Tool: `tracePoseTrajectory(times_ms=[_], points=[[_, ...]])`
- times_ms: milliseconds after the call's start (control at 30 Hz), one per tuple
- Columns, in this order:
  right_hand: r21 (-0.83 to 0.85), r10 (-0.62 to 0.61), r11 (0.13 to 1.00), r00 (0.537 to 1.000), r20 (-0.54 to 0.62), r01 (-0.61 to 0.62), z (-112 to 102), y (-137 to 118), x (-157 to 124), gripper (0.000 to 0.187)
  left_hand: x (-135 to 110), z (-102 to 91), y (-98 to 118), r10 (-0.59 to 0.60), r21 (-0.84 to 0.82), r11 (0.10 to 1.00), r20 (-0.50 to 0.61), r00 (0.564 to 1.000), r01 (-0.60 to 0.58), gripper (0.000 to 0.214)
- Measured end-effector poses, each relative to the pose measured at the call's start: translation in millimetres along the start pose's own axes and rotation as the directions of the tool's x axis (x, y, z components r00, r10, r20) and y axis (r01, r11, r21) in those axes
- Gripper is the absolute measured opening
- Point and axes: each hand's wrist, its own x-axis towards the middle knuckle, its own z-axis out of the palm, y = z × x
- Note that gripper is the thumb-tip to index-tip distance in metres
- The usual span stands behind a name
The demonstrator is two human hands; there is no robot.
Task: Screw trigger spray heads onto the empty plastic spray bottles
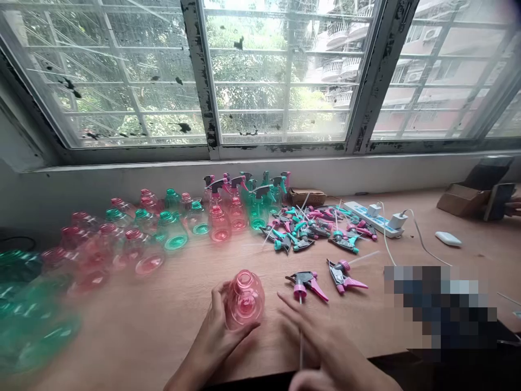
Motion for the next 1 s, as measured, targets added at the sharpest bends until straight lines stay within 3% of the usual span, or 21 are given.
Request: tracePoseTrajectory(times_ms=[33, 67, 100, 133, 167, 233, 333, 467, 600, 700, 1000], points=[[0.034, 0.078, 0.997, 0.985, -0.157, -0.074, -3, 8, 0, 0.054, -1, -1.1, 2, 0.014, 0.01, 1.0, -0.006, 1.0, -0.014, 0.073], [0.039, 0.155, 0.988, 0.928, -0.338, -0.151, -4, 17, 0, 0.032, -2, -2.3, 4, 0.033, 0.024, 0.999, -0.012, 0.999, -0.033, 0.073], [0.025, 0.2, 0.977, 0.883, -0.425, -0.21, -5, 27, 0, 0.026, -3, -3.6, 7, 0.054, 0.04, 0.998, -0.018, 0.998, -0.053, 0.073], [0.01, 0.225, 0.969, 0.865, -0.449, -0.247, -5, 38, 0, 0.029, -4, -4.7, 10, 0.076, 0.058, 0.995, -0.021, 0.997, -0.075, 0.072], [-0.006, 0.25, 0.96, 0.862, -0.442, -0.281, -3, 47, 0, 0.038, -5, -5.6, 12, 0.096, 0.078, 0.992, -0.018, 0.995, -0.094, 0.07], [-0.011, 0.322, 0.94, 0.896, -0.306, -0.341, 0, 60, 0, 0.055, -7, -6.4, 16, 0.127, 0.115, 0.985, 0.0, 0.992, -0.126, 0.067], [0.021, 0.364, 0.931, 0.918, -0.156, -0.365, 3, 64, 1, 0.051, -7, -6.0, 16, 0.145, 0.152, 0.978, 0.009, 0.989, -0.144, 0.072], [0.064, 0.398, 0.917, 0.884, -0.246, -0.394, 1, 63, 0, 0.032, -5, -6.1, 13, 0.123, 0.16, 0.981, -0.072, 0.99, -0.11, 0.076], [0.142, 0.469, 0.879, 0.775, -0.423, -0.455, -4, 67, -4, 0.032, -5, -8.5, 13, 0.047, 0.118, 0.993, -0.212, 0.976, -0.022, 0.069], [0.193, 0.496, 0.862, 0.702, -0.511, -0.469, -6, 68, -5, 0.034, -6, -8.9, 13, 0.038, 0.099, 0.995, -0.239, 0.97, -0.014, 0.069], [0.319, 0.525, 0.824, 0.421, -0.739, -0.468, -10, 62, -10, 0.025, -7, -9.3, 13, 0.177, 0.236, 0.957, -0.011, 0.984, -0.169, 0.075]])
